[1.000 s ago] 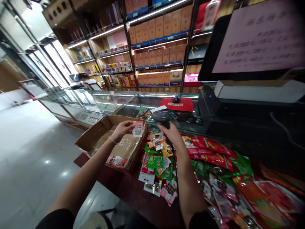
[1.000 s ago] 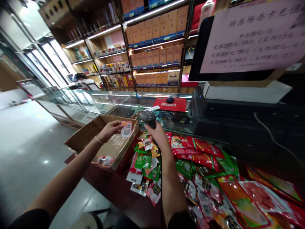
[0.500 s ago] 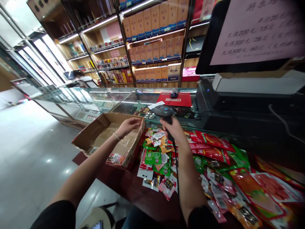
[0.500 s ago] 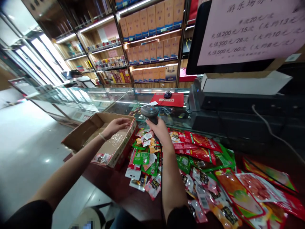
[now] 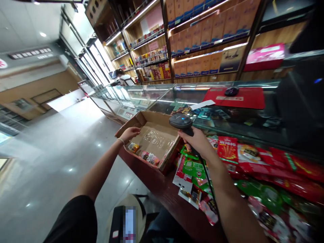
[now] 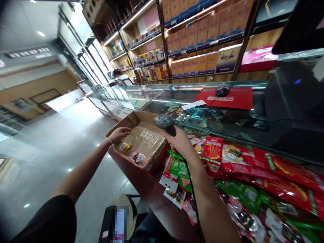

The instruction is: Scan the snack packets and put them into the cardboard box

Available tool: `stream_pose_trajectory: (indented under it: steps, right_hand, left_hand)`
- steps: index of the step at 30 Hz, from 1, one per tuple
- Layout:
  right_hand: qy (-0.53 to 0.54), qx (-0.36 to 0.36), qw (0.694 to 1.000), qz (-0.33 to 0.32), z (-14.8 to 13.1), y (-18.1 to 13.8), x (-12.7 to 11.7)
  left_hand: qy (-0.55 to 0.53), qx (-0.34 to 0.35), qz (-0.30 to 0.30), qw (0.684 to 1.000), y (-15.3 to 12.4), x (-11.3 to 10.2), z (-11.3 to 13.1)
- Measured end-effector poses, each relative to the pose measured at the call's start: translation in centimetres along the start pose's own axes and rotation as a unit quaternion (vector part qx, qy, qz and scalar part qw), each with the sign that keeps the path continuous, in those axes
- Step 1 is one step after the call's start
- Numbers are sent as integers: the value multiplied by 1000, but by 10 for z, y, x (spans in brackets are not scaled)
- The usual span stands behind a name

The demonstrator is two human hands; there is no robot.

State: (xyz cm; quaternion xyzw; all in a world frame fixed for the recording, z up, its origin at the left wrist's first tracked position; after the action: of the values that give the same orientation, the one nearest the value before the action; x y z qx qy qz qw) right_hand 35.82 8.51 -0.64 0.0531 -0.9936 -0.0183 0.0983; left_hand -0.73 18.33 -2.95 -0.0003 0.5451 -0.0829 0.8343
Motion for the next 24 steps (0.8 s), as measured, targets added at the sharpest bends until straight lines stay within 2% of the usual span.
stream_pose_trajectory:
  steps: [4,9,13,18,24]
  right_hand:
    - [-25,12,999,-25,13,5,14]
    - [-59,23,997,-45,24,8,22]
    - [-62,28,996,-53,30,10,26]
    - [-91,41,993,-63,31,10,29]
    - [-98,45,992,-71,34,10,31]
  left_hand:
    - [149,-23,-57,987,7,9,-35]
    - [208,-21,-143,968,11,36,-55]
    - [233,0,-217,948,5,58,-58]
    - [300,17,-334,893,-9,83,-63]
    - [304,32,-358,882,-13,92,-53]
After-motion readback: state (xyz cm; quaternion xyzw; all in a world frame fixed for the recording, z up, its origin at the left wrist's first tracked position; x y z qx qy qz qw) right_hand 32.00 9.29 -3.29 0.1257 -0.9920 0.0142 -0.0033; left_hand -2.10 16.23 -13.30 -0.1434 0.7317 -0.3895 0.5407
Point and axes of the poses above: each hand's wrist, its own y-axis towards the middle knuckle, its own x-axis out of the palm, z = x × y, the point moved 9 cm from there along y, towards the middle knuckle, and after that the axes turned 10 degrees about y, right-handed, at the moved point
